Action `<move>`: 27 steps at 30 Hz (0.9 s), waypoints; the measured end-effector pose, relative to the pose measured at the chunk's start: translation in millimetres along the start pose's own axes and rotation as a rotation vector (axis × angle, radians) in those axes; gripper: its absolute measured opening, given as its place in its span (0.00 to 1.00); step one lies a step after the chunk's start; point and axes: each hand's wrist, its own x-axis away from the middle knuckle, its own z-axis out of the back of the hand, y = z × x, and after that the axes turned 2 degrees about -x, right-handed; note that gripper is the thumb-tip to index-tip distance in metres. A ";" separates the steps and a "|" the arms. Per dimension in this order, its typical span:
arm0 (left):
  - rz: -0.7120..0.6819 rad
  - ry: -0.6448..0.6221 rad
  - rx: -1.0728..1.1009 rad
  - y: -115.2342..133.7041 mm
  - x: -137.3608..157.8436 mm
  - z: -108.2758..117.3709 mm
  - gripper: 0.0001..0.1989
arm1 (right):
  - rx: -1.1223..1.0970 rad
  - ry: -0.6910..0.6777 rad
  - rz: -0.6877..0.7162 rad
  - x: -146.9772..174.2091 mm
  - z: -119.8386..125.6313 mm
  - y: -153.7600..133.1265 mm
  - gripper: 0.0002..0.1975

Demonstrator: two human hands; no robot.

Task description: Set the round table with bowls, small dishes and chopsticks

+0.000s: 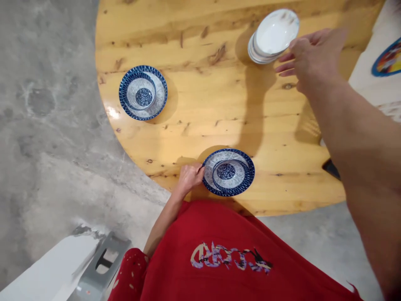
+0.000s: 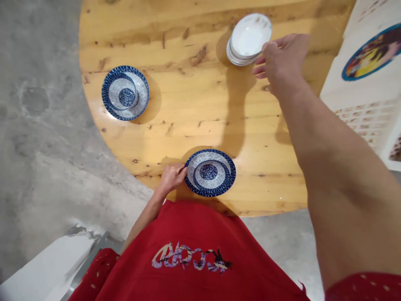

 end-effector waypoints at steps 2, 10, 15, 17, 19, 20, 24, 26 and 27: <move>-0.004 -0.010 -0.017 0.7 0.8 -0.7 0.17 | 0.017 0.070 -0.071 6.3 -0.2 -3.3 0.14; 0.088 0.044 0.060 4.8 3.0 -7.0 0.17 | 0.001 0.152 0.039 76.3 21.3 25.9 0.13; 0.034 0.062 0.235 -0.1 5.6 -5.1 0.18 | 0.011 -0.122 0.088 193.8 58.2 98.5 0.11; -0.012 0.061 0.258 -1.6 5.4 -1.9 0.18 | 0.027 -0.204 -0.034 237.9 67.8 120.5 0.15; -0.041 0.063 0.245 -1.2 4.5 1.3 0.19 | 0.016 -0.264 -0.147 270.7 70.0 133.8 0.17; -0.049 0.063 0.227 -0.3 3.9 2.6 0.19 | 0.005 -0.277 -0.176 282.1 68.6 137.7 0.18; -0.042 0.077 0.131 3.9 1.5 4.4 0.20 | -0.025 -0.218 -0.150 298.9 56.9 145.8 0.15; -0.033 0.087 0.101 4.7 0.2 3.8 0.20 | -0.011 -0.179 -0.123 297.9 53.2 149.1 0.13; -0.032 0.089 0.098 4.6 -0.5 3.4 0.20 | 0.000 -0.169 -0.107 297.0 52.3 150.6 0.13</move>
